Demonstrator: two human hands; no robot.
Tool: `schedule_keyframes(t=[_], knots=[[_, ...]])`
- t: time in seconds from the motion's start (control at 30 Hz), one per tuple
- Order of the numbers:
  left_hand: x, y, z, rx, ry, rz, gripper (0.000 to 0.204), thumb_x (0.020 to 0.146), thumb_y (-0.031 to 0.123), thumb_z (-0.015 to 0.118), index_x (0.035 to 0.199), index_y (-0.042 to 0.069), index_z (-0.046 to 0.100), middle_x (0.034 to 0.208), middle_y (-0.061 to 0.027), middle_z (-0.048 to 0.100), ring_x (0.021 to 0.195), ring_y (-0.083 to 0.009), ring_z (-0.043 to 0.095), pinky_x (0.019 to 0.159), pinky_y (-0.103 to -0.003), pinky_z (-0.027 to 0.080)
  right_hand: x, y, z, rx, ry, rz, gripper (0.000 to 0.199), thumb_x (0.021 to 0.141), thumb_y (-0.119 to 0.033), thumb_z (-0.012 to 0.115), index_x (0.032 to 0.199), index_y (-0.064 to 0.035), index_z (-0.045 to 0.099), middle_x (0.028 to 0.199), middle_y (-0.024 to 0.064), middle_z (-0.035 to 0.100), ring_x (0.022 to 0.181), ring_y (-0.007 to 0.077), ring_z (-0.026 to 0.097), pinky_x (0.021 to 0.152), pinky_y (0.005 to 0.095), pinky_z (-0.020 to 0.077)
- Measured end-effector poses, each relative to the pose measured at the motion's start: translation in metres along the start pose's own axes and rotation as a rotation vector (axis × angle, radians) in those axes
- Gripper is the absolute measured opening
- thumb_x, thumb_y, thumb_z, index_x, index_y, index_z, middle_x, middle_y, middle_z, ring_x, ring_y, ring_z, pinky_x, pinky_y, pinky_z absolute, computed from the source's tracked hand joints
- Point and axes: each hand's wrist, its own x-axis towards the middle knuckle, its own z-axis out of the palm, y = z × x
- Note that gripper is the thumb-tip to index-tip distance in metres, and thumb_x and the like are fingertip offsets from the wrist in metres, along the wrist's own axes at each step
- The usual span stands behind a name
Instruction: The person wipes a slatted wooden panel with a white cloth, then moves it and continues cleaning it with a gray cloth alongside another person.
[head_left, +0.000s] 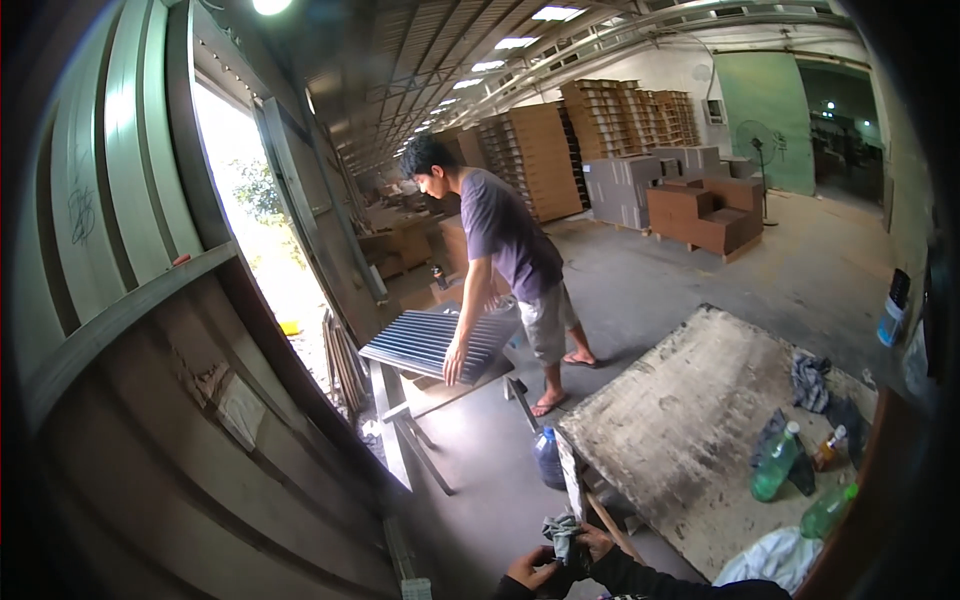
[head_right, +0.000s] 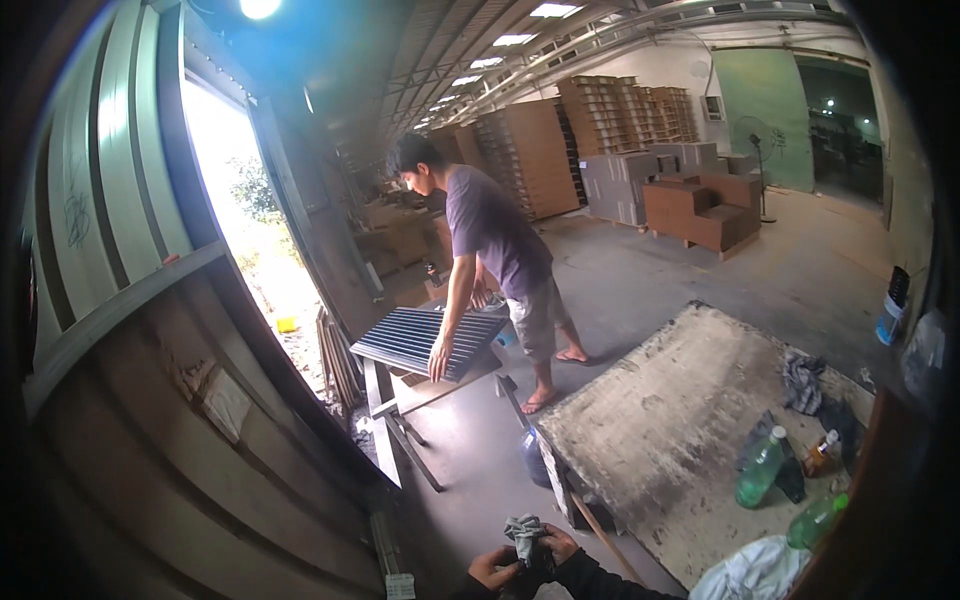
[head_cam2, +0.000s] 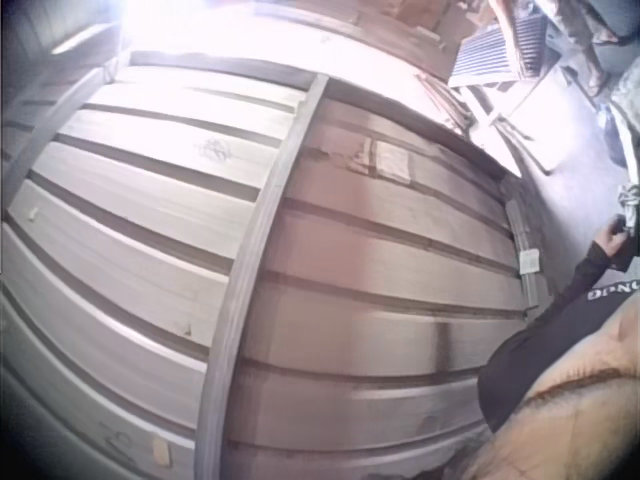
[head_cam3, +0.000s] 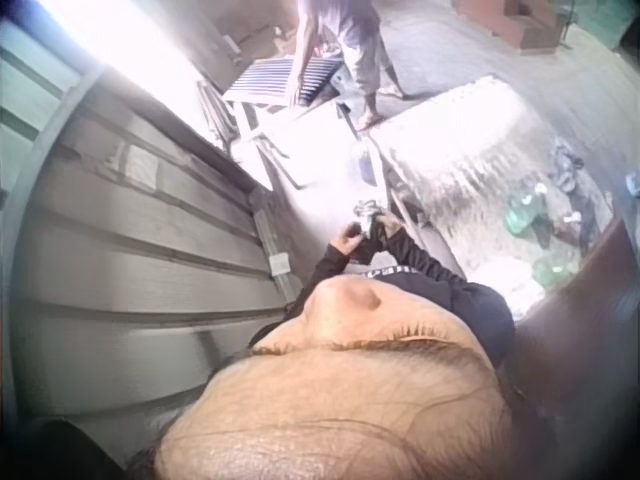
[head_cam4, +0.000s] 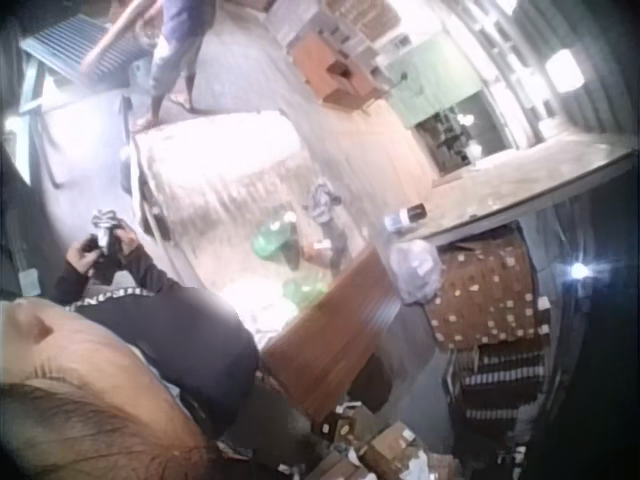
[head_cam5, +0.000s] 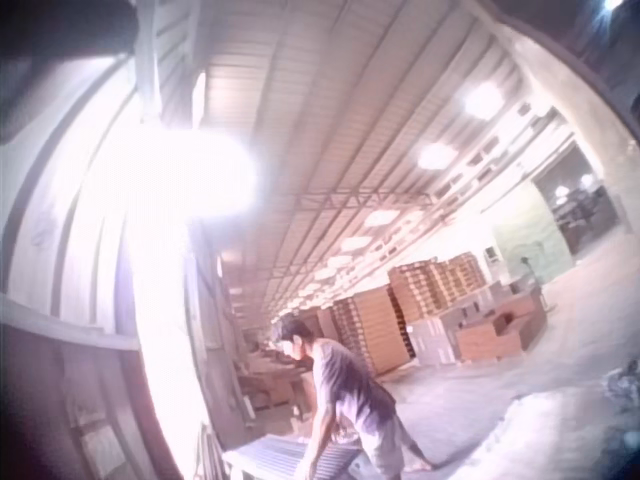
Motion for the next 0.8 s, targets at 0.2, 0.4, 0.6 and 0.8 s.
schedule_keyframes(t=[0.2,0.4,0.6,0.8], knots=[[0.051,-0.010,-0.040,-0.114,0.033,-0.013,0.033,0.080,0.012,0.065,0.108,-0.002,0.053,0.086,-0.0087,0.060,0.075,-0.0150,0.059,0.066,-0.029,0.051,0.080,-0.002,-0.002,0.007,-0.060,0.080,0.038,0.081,-0.002,0.041,0.117,0.0034,0.051,0.113,0.0133,0.058,0.101,0.0206,0.058,0.092,0.0300,0.0438],[0.100,-0.104,-0.058,-0.193,-0.120,-0.080,0.042,0.081,0.016,0.066,0.115,-0.003,0.052,0.099,-0.0137,0.063,0.090,-0.0189,0.060,0.080,-0.034,0.049,0.089,-0.037,0.040,-0.623,0.048,-0.160,0.048,0.084,-0.016,0.058,0.125,0.0048,0.042,0.126,0.0185,0.045,0.117,0.0265,0.043,0.100,0.0326,0.0332],[0.205,-0.054,-0.110,0.198,-0.519,0.118,0.033,0.077,0.018,0.067,0.105,0.002,0.059,0.088,-0.0076,0.065,0.079,-0.0147,0.062,0.072,-0.029,0.049,0.152,-0.015,0.039,-0.603,0.535,-0.407,0.067,0.067,-0.027,0.079,0.119,-0.0013,0.046,0.106,0.0094,0.058,0.098,0.0175,0.055,0.088,0.0317,0.0426],[0.264,-0.060,-0.132,-0.371,-0.764,-0.083,0.020,0.078,0.002,0.060,0.097,-0.001,0.061,0.084,-0.0073,0.065,0.080,-0.0138,0.060,0.076,-0.027,0.047,0.169,-0.043,0.059,-0.880,0.719,-0.301,0.082,0.065,-0.040,0.077,0.125,0.0016,0.039,0.117,0.0200,0.053,0.110,0.0281,0.050,0.095,0.0356,0.0374]])
